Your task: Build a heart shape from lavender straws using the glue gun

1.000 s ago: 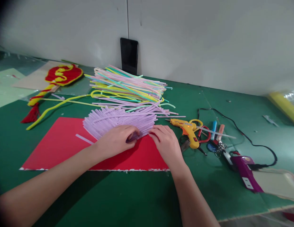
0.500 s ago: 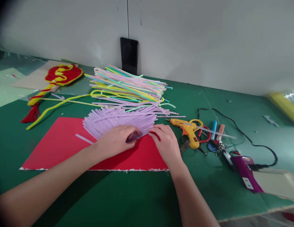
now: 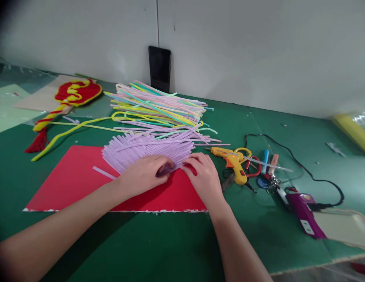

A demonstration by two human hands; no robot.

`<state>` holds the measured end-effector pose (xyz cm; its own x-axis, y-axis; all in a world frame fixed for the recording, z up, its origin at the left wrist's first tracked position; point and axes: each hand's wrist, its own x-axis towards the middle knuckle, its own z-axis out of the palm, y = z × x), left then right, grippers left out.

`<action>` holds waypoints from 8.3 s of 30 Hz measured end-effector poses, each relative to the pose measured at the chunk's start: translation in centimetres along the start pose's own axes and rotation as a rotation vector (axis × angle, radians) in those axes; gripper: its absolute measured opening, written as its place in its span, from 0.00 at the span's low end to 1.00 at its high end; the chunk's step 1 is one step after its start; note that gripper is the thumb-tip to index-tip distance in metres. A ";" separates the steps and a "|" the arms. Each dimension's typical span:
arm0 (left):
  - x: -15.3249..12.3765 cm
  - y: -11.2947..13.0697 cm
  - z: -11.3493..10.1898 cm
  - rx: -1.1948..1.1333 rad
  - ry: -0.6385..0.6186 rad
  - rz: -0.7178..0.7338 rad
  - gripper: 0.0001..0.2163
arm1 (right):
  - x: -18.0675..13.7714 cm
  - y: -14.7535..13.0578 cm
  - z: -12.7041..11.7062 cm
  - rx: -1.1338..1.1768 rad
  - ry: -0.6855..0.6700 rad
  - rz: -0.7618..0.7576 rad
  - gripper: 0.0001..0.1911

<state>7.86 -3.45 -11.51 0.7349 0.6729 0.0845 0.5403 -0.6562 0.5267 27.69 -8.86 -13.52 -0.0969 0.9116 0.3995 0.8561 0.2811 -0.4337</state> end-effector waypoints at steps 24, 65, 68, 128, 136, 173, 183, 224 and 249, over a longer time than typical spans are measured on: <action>0.2 -1.0 -1.1 -0.148 -0.123 -0.020 0.10 | 0.0 0.0 0.1 0.011 -0.028 0.019 0.06; -0.1 -1.0 -1.1 0.021 -0.135 0.049 0.05 | 0.1 -0.1 0.0 0.090 -0.011 0.052 0.05; -0.2 -1.1 -1.0 0.021 -0.121 0.036 0.05 | 0.1 0.0 0.0 0.097 -0.010 0.053 0.05; 0.4 -1.7 -1.2 -0.164 -0.112 -0.036 0.13 | -0.1 0.3 -0.1 0.049 -0.077 0.022 0.07; 0.4 -1.8 -1.2 -0.139 -0.134 -0.002 0.14 | 0.0 0.1 -0.2 0.052 -0.086 0.025 0.07; 0.3 -1.3 -0.7 0.102 -0.128 0.097 0.17 | -0.1 0.7 -0.6 0.066 0.027 0.081 0.11; 0.4 -1.4 -0.7 0.098 -0.142 0.102 0.17 | 0.0 0.9 -0.2 0.065 0.092 0.124 0.09; -8.7 -2.1 -3.2 0.059 0.033 0.086 0.07 | -0.5 -6.7 1.7 0.200 -0.038 -0.169 0.09; -8.0 -1.3 -2.0 0.064 0.093 -0.020 0.04 | -0.5 -6.3 2.2 0.213 -0.127 -0.145 0.07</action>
<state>0.43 -7.27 -11.18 0.6843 0.7126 0.1544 0.5816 -0.6612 0.4738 21.25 -10.44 -12.73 -0.2851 0.8838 0.3710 0.7042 0.4557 -0.5445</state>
